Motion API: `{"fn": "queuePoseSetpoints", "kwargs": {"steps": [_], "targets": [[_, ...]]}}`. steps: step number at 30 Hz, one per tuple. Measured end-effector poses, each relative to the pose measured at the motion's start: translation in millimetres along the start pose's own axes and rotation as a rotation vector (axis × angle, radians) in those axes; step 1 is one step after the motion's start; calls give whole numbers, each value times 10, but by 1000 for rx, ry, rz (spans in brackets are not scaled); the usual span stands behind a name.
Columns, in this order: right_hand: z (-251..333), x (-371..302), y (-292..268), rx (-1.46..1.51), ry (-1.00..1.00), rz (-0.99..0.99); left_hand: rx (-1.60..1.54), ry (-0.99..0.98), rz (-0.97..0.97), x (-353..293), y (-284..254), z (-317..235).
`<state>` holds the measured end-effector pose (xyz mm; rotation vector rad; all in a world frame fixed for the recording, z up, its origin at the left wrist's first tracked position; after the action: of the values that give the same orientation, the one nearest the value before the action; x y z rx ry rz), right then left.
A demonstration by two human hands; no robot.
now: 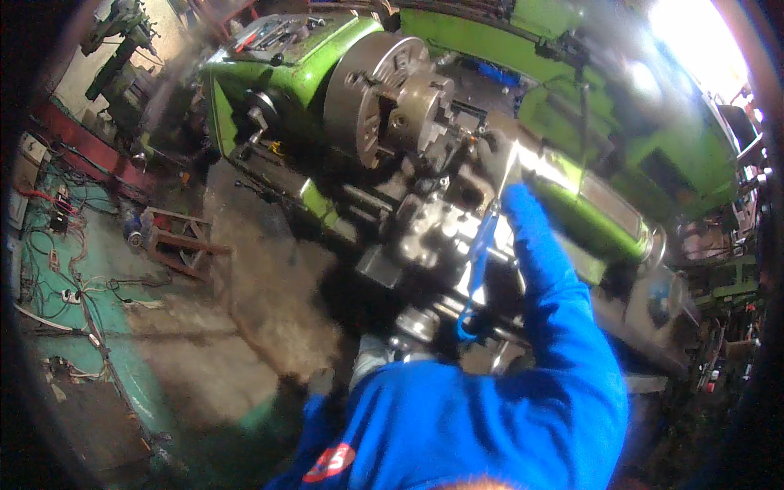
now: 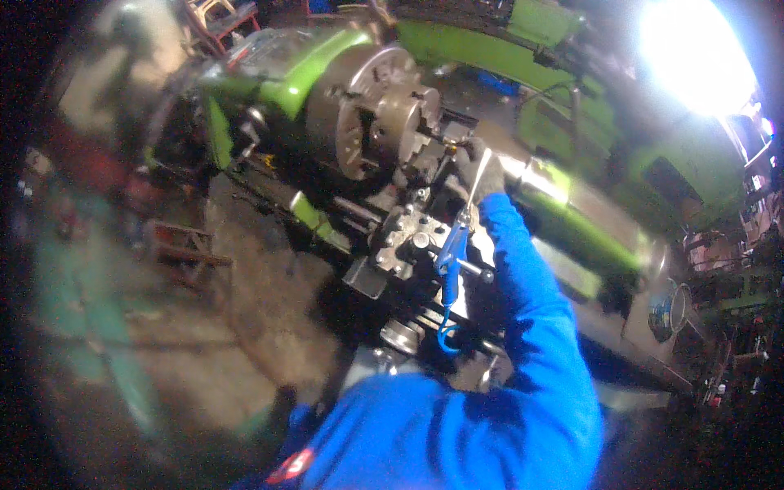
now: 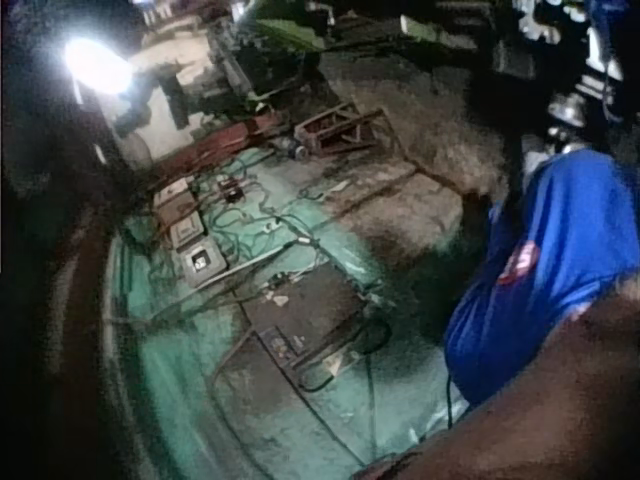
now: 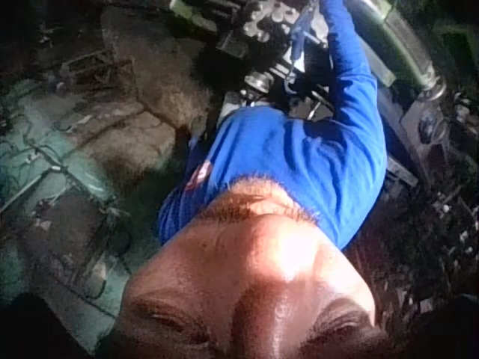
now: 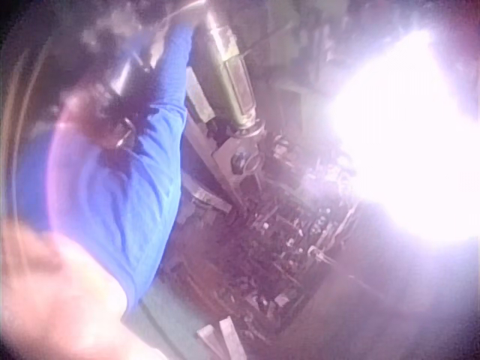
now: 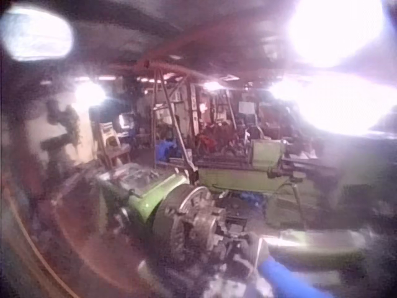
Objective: The person operates a green metal lathe, using gloved hands to adjust the tool post and manipulate the controls while a cylindrical metal workpiece rotates in the chuck.
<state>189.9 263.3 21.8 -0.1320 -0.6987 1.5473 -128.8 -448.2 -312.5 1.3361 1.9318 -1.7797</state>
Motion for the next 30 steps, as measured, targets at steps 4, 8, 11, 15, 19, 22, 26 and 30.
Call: {"fn": "queuePoseSetpoints", "kwargs": {"steps": [4,8,11,15,19,22,26,30], "targets": [[11,-585,-223,86,-60,-12,-108,-44,122,-77,180,-149],[-112,-1015,-407,145,109,50,-48,-32,26,-62,205,-15],[-321,-1068,-320,52,207,145,67,85,-12,76,78,155],[-66,-981,-191,-149,200,309,-77,-68,130,-305,-211,-660],[-92,-977,-108,-200,271,293,94,14,58,-78,-402,-588],[-266,-1073,-135,-160,360,205,269,234,-45,239,-393,-239],[-278,-1188,-276,-143,429,117,187,213,-31,152,-407,-372],[-379,-1315,-335,-76,409,128,250,202,47,191,-317,-122]]}}
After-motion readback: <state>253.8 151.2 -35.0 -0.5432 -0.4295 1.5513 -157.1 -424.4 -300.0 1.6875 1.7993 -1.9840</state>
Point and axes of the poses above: each hand's wrist, its own x-axis towards the middle knuckle, its own y-axis out of the palm, z = x × y, the point moved 4 cm from there along x, towards the middle knuckle, and after that the axes turned 9 degrees about x, right-handed, at the moved point
